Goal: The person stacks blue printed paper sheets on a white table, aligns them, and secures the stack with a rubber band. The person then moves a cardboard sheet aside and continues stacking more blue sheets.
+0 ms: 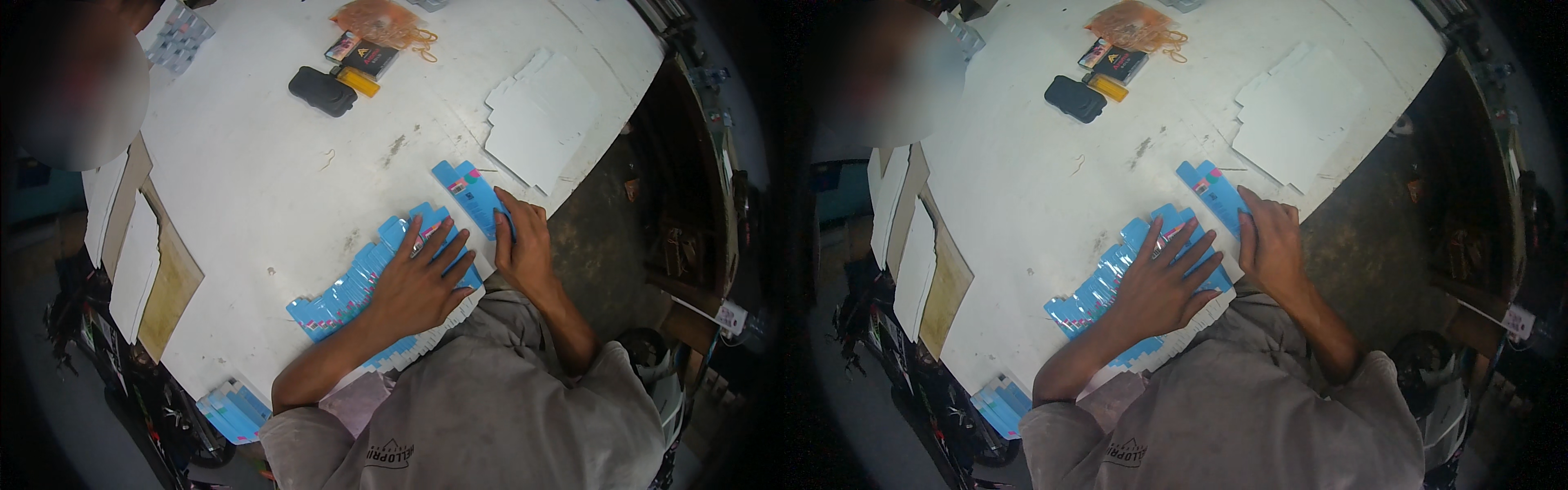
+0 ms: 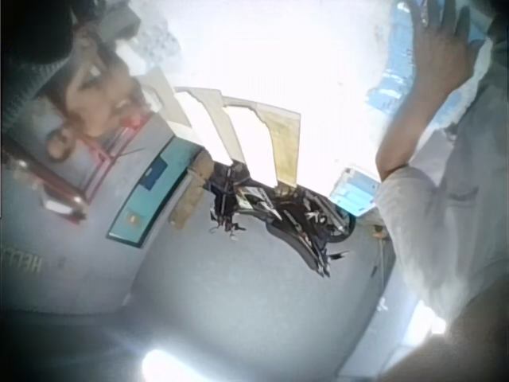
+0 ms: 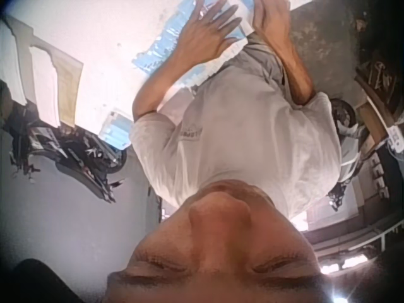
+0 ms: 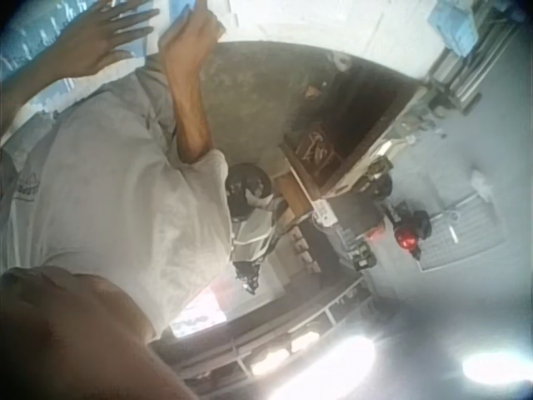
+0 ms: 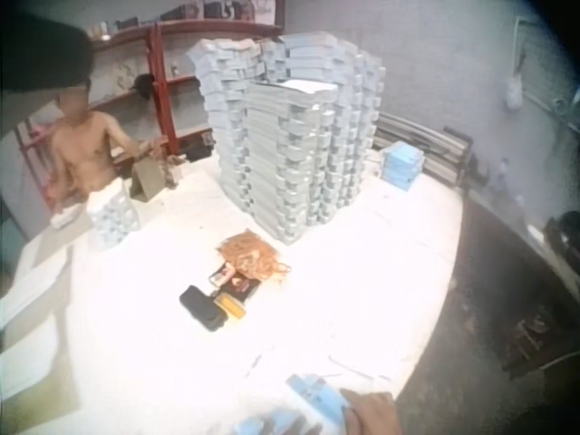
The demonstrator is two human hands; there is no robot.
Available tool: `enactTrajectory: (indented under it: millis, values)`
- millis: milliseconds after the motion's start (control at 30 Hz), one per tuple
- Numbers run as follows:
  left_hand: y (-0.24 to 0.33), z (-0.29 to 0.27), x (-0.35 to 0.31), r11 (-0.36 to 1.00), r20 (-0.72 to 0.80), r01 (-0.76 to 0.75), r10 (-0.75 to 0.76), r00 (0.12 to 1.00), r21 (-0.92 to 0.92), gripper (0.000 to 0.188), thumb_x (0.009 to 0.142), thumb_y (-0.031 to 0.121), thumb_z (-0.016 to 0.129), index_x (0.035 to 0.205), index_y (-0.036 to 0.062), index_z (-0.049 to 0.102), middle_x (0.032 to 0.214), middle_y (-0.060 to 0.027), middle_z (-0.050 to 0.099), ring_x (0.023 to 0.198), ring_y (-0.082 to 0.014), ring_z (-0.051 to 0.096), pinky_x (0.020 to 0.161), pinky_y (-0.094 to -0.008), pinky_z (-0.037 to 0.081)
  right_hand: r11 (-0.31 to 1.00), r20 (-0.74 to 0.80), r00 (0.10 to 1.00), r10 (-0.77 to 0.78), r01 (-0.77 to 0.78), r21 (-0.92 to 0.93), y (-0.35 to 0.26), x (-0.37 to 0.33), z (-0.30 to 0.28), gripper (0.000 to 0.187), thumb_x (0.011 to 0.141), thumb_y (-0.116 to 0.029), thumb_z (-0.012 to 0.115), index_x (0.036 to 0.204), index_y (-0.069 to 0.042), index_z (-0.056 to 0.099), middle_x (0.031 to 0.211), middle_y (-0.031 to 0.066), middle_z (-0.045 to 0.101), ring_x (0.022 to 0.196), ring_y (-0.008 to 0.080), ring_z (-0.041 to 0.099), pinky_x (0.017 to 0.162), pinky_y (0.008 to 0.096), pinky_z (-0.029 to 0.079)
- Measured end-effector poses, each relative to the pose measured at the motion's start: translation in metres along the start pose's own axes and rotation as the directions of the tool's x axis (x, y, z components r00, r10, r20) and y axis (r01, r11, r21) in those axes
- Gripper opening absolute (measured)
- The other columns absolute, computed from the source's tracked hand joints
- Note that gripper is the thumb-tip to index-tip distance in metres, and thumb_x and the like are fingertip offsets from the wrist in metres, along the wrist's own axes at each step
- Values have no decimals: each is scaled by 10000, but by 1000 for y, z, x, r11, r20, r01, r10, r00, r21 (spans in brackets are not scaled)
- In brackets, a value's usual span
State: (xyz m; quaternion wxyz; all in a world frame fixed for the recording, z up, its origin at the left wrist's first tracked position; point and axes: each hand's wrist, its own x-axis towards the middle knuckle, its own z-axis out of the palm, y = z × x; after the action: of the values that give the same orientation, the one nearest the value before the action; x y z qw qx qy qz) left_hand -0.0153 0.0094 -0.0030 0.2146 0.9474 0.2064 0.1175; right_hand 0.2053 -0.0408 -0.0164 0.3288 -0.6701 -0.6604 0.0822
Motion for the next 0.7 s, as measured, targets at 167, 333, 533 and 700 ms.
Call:
enactTrajectory:
  millis: [167, 333, 533, 700]
  values:
    - [3, -1, -2, 997, 52, 38, -41, 998, 63, 530, 964, 528, 674, 1246, 84, 739, 1420, -161, 621, 1407, -396, 501, 1215, -652, 276, 1000, 13, 1000, 23, -23, 3, -2, -1, -2, 387, 944, 18, 644, 1330, 43, 629, 975, 186, 704, 839, 330, 655, 841, 432, 448]
    - [2, 3, -8, 994, 32, 108, -107, 994, -3, 463, 976, 393, 668, 1314, 78, 696, 1461, -187, 587, 1355, -411, 529, 1134, -612, 357, 999, 68, 997, 41, -43, 21, -11, -2, -11, 375, 939, 2, 670, 1313, 10, 649, 962, 186, 700, 832, 347, 650, 792, 444, 482]
    - [9, -7, -4, 985, 13, 162, -162, 987, 52, 775, 902, 291, 691, 1591, 63, 420, 1655, -217, 356, 1458, -432, 429, 1212, -609, 290, 768, 445, 821, 358, -530, 359, -37, -12, -21, 299, 984, -40, 659, 1280, -3, 658, 995, 233, 730, 857, 307, 740, 753, 338, 553]
    - [3, -6, -1, 993, 114, 80, -89, 989, 84, 856, 843, 317, 730, 1567, -20, 425, 1663, -230, 360, 1536, -428, 348, 1276, -594, 206, 740, 491, 800, 345, -554, 382, -31, -14, -15, 363, 949, -84, 722, 1295, 0, 649, 1034, 204, 746, 874, 298, 736, 790, 353, 556]
